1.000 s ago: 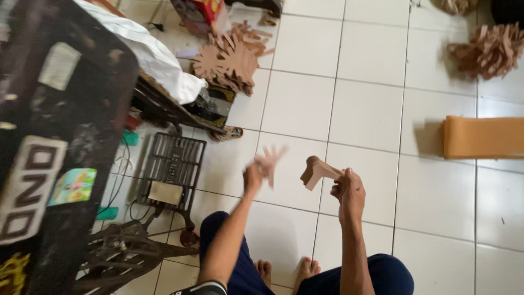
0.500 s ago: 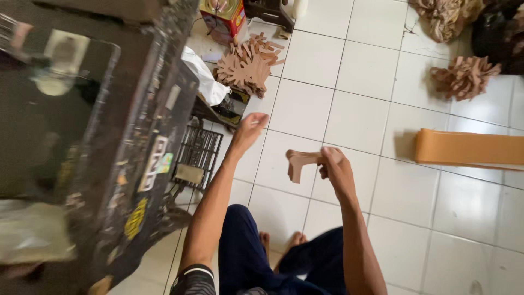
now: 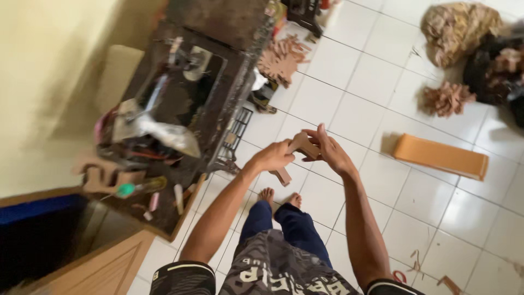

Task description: The person sits on the floor and assembles multiple small tan shoe parts by hand, stacking them into neat piles. The person then stands, moves to a sewing machine table, and places the assembled stacks on the table.

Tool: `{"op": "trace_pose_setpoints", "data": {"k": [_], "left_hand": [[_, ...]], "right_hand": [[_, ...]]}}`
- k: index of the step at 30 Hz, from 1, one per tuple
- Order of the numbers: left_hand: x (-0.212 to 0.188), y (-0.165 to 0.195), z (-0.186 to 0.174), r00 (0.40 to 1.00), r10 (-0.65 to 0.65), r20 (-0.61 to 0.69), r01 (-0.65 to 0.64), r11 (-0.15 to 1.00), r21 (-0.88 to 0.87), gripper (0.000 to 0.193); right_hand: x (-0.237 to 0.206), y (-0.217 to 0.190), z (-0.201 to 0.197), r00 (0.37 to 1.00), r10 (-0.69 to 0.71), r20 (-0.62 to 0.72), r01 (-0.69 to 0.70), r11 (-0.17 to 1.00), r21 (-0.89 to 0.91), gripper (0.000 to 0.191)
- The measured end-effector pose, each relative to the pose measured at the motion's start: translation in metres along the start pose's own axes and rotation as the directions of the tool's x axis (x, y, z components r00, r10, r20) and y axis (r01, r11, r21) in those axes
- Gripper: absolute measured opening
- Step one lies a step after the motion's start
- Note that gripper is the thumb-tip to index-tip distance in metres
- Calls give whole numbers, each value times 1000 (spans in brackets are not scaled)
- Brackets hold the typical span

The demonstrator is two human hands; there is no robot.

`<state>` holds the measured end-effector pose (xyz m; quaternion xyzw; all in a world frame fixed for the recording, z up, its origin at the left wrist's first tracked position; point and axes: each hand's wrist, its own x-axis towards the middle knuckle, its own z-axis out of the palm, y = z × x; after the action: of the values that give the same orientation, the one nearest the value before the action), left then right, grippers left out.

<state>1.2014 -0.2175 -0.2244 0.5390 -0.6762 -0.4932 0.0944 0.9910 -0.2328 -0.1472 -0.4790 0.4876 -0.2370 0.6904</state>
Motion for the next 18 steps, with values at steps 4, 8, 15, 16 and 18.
{"op": "trace_pose_setpoints", "data": {"k": [4,8,15,16,18], "left_hand": [[-54,-21,20,997,-70,-35,69,996,-51,45],[-98,-38,45,995,-75,-68,74,997,-14,40],[-181,-68,29,919,-243,-311,183,961,-209,40],[-192,-71,19,912,-269,-311,191,947,-258,43],[-217,-79,5,910,-205,-359,115,960,-255,49]], "right_hand": [[-30,0,37,956,-255,146,291,756,-586,58],[-49,20,104,958,-240,158,275,605,-747,43],[-64,45,193,948,-309,-72,213,788,-577,69],[-66,47,205,933,-336,-131,241,851,-467,77],[-78,52,236,931,-213,-298,86,918,-386,77]]}}
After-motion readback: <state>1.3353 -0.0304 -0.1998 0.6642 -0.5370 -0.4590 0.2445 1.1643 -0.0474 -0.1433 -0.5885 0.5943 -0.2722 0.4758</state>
